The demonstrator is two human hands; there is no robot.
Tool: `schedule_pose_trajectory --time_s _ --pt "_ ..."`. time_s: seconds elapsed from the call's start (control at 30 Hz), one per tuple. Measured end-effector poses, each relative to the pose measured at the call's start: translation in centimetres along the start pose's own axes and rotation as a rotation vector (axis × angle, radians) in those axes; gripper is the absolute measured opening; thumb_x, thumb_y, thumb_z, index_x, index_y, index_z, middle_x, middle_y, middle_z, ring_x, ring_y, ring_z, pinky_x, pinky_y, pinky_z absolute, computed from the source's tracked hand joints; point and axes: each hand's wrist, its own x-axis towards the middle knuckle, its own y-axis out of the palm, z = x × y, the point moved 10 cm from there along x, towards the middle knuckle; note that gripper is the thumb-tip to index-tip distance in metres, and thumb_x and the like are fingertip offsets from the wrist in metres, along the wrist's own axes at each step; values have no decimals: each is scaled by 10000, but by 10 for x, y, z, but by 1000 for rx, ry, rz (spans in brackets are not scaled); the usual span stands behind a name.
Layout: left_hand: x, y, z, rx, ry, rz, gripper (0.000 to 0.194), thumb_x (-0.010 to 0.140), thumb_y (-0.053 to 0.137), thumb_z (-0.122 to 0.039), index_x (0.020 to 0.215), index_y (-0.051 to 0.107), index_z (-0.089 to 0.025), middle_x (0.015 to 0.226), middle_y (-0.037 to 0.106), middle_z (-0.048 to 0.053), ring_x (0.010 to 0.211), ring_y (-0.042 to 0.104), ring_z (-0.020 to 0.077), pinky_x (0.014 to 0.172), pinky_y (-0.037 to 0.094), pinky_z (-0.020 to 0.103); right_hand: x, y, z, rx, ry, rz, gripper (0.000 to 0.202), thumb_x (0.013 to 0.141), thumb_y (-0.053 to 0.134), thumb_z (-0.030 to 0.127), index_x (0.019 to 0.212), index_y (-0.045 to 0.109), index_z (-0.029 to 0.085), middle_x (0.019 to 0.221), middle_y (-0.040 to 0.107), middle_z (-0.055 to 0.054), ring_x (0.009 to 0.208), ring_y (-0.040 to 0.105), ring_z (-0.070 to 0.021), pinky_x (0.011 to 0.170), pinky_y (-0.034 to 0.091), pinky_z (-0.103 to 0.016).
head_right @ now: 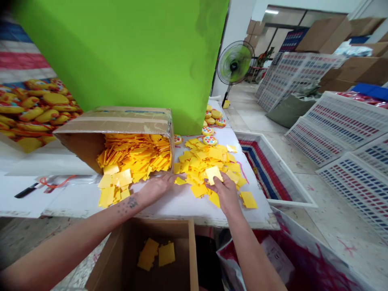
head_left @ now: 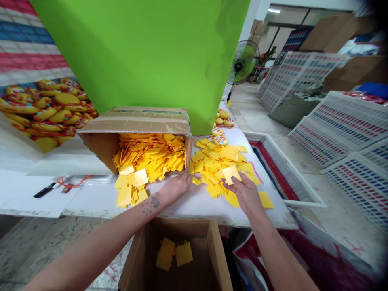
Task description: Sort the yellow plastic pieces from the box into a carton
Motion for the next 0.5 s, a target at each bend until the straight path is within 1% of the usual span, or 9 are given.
schedule_pose_trajectory --time_s 0.07,0.1,0.17,0.27,0.33,0.4,0.43,0.47,0.5 --pt "-2 -3 15 -51 -24 -24 442 858 381 23 1268 488 -102 1222 606 172 1041 643 240 839 555 365 -8 7 -6 253 128 2 476 747 721 374 1168 553 229 1074 655 -13 840 718 -204 759 607 -358" --pt "-2 -4 22 -95 -41 -36 459 849 385 30 1272 492 -111 1234 606 162 1042 646 231 861 552 361 -13 12 -6 305 166 10 527 718 753 357 1189 544 248 1067 652 0 814 719 -191 741 609 -343" --pt "-4 -12 36 -220 -88 -73 477 832 382 45 1258 518 -122 1229 623 139 1063 644 211 910 535 340 -21 24 -3 345 201 40 590 704 770 346 1237 528 270 1062 650 5 795 717 -178 717 608 -323" --pt "-18 -38 47 -428 -187 -177 484 812 360 59 1195 583 -136 1173 667 108 1073 645 192 963 507 330 -33 34 6 339 179 73 627 734 747 364 1306 500 295 1098 647 -8 812 712 -177 729 607 -335" --pt "-38 -59 37 -528 -189 -221 481 814 359 43 1166 613 -164 1148 686 81 1068 647 188 980 499 335 -39 28 9 285 139 56 602 766 718 382 1322 498 316 1165 627 -15 810 708 -175 735 607 -356" --pt "-67 -72 12 -592 -102 -196 505 816 365 28 1178 618 -216 1180 675 42 1093 633 174 993 490 315 -46 11 9 181 88 24 494 806 671 408 1273 560 291 1179 623 -28 806 703 -181 740 606 -384" --pt "-82 -69 -1 -620 -72 -135 537 814 357 32 1203 606 -242 1203 667 19 1096 630 156 1002 481 290 -48 -2 9 104 53 -2 427 828 641 421 1222 604 262 1157 634 -39 815 699 -190 751 603 -399" --pt "-98 -62 -14 -634 -39 -51 584 808 352 38 1251 574 -272 1253 642 1 1123 614 143 1012 471 272 -51 -19 10 -2 5 -44 378 849 606 432 1169 642 232 1124 648 -52 835 694 -202 773 595 -414" --pt "-114 -56 -22 -626 -26 -28 644 789 335 57 1284 550 -294 1281 627 -11 1138 606 132 1008 470 256 -53 -38 12 -142 -56 -108 361 871 564 440 1130 665 209 1093 661 -67 864 684 -216 805 580 -430"
